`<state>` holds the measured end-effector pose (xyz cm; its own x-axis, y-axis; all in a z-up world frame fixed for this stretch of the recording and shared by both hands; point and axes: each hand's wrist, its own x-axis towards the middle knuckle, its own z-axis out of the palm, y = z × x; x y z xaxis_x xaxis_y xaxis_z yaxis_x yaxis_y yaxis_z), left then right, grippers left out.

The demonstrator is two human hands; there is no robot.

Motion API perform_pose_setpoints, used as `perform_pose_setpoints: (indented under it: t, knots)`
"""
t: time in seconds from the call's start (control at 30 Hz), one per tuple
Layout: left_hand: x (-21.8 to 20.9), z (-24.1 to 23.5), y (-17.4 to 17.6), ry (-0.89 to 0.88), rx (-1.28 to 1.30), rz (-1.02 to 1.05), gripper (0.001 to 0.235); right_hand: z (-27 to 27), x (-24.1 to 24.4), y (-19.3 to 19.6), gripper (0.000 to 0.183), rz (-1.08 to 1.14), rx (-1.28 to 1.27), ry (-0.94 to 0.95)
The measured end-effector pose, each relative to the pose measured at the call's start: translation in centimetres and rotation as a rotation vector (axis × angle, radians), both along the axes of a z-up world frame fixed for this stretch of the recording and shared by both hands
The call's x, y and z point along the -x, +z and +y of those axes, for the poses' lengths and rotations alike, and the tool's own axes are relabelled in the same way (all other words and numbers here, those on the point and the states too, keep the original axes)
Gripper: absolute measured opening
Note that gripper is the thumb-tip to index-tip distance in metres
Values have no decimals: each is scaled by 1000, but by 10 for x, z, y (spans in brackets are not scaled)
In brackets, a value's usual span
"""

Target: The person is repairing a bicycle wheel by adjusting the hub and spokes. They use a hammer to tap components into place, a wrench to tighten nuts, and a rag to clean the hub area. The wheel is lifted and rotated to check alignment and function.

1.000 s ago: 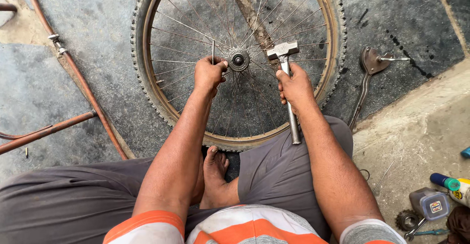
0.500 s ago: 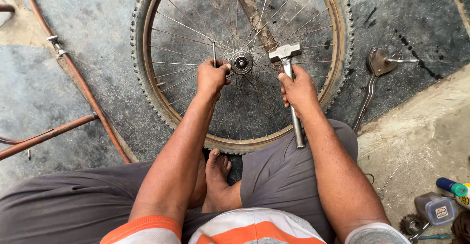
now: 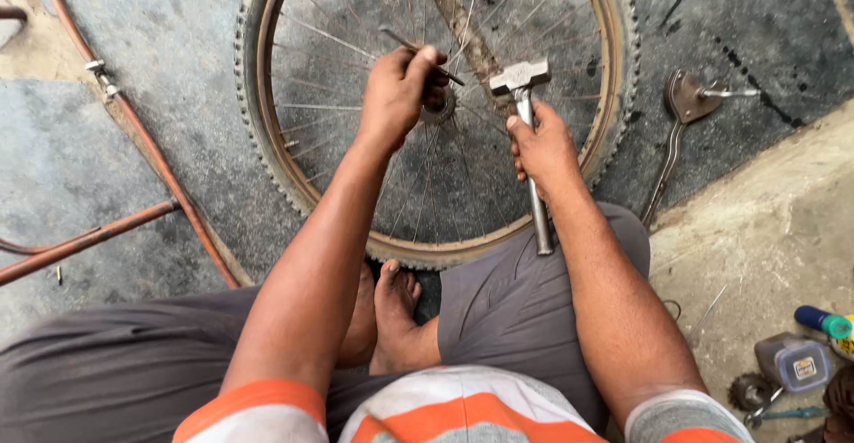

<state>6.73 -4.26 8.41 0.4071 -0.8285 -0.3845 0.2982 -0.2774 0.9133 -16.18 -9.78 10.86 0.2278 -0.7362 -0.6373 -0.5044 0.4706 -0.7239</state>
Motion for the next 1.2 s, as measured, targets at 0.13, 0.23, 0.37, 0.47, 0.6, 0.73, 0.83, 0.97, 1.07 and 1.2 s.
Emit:
perform_pose_setpoints:
  t: [0.13, 0.23, 0.37, 0.47, 0.6, 0.73, 0.83, 0.97, 1.07, 1.2]
  knots:
    - [5, -6, 6, -160, -91, -613, 12, -2, 5, 4, 21, -16, 26, -20]
    - [8, 0, 8, -177, -177, -743, 12, -1, 5, 7, 22, 17, 0, -23]
    - [15, 3, 10, -139, -166, -795, 14, -1, 3, 11, 23, 59, 5, -14]
    - [16, 0, 10, -119, -199, -773, 15, -1, 2, 12, 26, 48, 9, 3]
    - [11, -4, 7, -113, -150, -794, 16, -4, 3, 16, 25, 47, 30, 15]
    - [11, -1, 5, -175, -143, -831, 15, -4, 1, 29, 26, 24, 36, 13]
    - [14, -4, 7, -191, -123, -849, 16, -9, -3, 44, 26, -78, 20, -4]
    - [14, -11, 10, -267, -91, -868, 17, -26, -14, 65, 24, 40, 151, 186]
    - [13, -14, 13, -344, -125, -880, 17, -45, -23, 89, 28, 130, 568, 474]
    - [11, -25, 21, -375, -69, -941, 17, -75, -48, 128, 31, 116, 1035, 744]
